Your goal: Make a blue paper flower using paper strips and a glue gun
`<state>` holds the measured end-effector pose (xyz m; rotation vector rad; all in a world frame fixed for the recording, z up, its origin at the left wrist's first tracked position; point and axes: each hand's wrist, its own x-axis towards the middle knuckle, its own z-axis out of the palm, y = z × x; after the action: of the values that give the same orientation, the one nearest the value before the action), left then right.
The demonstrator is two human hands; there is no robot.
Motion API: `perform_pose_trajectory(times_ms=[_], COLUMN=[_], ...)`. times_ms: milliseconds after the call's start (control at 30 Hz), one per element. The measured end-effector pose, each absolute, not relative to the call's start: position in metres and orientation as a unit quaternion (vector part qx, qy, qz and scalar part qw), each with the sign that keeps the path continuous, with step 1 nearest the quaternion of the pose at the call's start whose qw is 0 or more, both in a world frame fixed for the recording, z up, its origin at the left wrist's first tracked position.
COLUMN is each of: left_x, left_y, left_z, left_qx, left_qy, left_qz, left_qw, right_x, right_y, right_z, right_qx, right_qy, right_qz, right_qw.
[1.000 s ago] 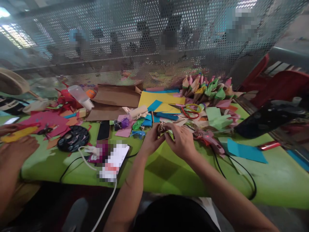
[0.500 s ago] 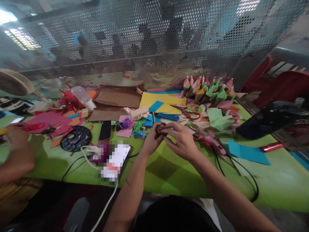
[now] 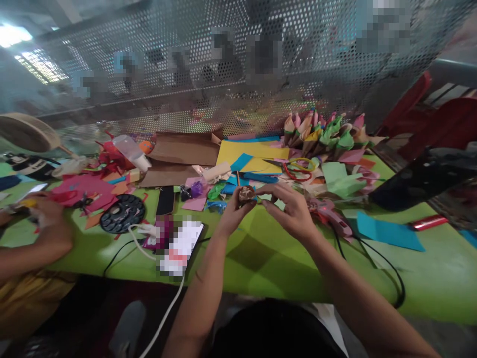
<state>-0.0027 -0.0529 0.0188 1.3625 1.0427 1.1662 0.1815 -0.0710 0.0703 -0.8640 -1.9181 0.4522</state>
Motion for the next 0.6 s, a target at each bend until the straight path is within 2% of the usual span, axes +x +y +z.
perform_pose_trajectory(times_ms=[167, 267, 467, 600], left_x=[-0.004, -0.004, -0.003, -0.002], left_y=[-0.052, -0.053, -0.053, -0.051], left_z=[0.019, 0.021, 0.019, 0.016], left_qx=[0.564, 0.585, 0.610, 0.593], left_qy=[0.428, 0.425, 0.421, 0.407], left_qz=[0.483, 0.475, 0.471, 0.483], left_qw=[0.515, 0.502, 0.478, 0.500], right_x=[0.176, 0.171, 0.167, 0.165], right_y=[-0.072, -0.073, -0.072, -0.072], right_z=[0.064, 0.058, 0.052, 0.052], right_qx=[-0.390, -0.411, -0.417, -0.418], right_qy=[-0.805, -0.816, -0.827, -0.812], right_qz=[0.035, -0.011, -0.018, 0.009], right_qw=[0.445, 0.406, 0.376, 0.407])
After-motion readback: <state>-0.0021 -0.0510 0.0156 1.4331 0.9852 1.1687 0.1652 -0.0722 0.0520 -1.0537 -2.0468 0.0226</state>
